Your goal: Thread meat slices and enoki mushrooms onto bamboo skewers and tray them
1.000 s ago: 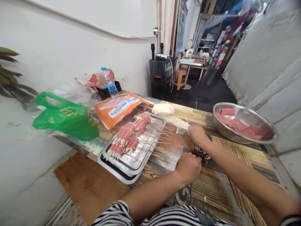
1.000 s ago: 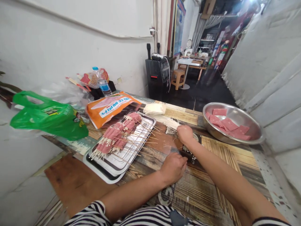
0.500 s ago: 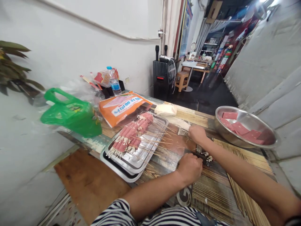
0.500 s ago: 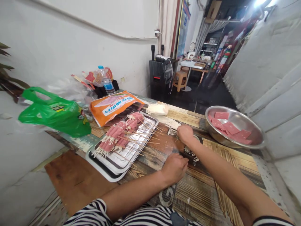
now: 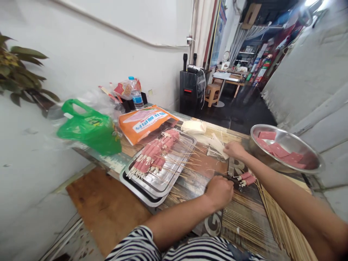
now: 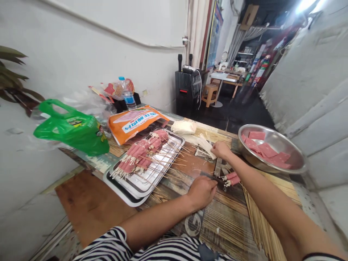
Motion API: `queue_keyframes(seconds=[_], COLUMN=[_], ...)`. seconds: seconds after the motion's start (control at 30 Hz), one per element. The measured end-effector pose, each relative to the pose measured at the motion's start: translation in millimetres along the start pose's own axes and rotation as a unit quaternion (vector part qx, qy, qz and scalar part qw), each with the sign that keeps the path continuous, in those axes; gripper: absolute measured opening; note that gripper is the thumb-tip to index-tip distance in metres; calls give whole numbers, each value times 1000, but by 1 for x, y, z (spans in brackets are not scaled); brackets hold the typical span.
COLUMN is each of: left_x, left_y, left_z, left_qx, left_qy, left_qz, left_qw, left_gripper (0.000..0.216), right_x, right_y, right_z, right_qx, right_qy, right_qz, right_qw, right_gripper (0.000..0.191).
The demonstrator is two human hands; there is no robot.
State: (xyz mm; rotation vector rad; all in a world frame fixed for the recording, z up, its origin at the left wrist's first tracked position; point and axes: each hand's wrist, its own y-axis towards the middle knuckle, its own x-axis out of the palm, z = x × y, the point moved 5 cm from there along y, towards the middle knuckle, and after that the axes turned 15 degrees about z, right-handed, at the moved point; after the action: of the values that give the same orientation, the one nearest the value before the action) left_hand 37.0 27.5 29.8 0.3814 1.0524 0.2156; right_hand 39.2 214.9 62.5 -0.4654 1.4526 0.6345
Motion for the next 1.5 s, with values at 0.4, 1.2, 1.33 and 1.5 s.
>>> queue_keyframes(seconds=[0.4,1.2,1.33,1.5], left_x=[-5,24,22,16], left_y=[38,85,87,90], left_z=[-41,-85,-84,-85], left_qx=[-191,-439,-449,-473], left_qy=[-2,-111,-116,-95], left_qz=[19,163,152,134], left_qw=[981,877,873,866], left_gripper=[27,23,20,24], right_x=[6,21,17,10], right_y=[5,5,0,-4], right_z=[10,27,27,23], right_qx=[55,-15,-26,-11], right_qy=[82,234,249,246], right_qz=[-12,-24,-18,21], right_qw=[995,972,968,969], right_gripper=[17,29,28,29])
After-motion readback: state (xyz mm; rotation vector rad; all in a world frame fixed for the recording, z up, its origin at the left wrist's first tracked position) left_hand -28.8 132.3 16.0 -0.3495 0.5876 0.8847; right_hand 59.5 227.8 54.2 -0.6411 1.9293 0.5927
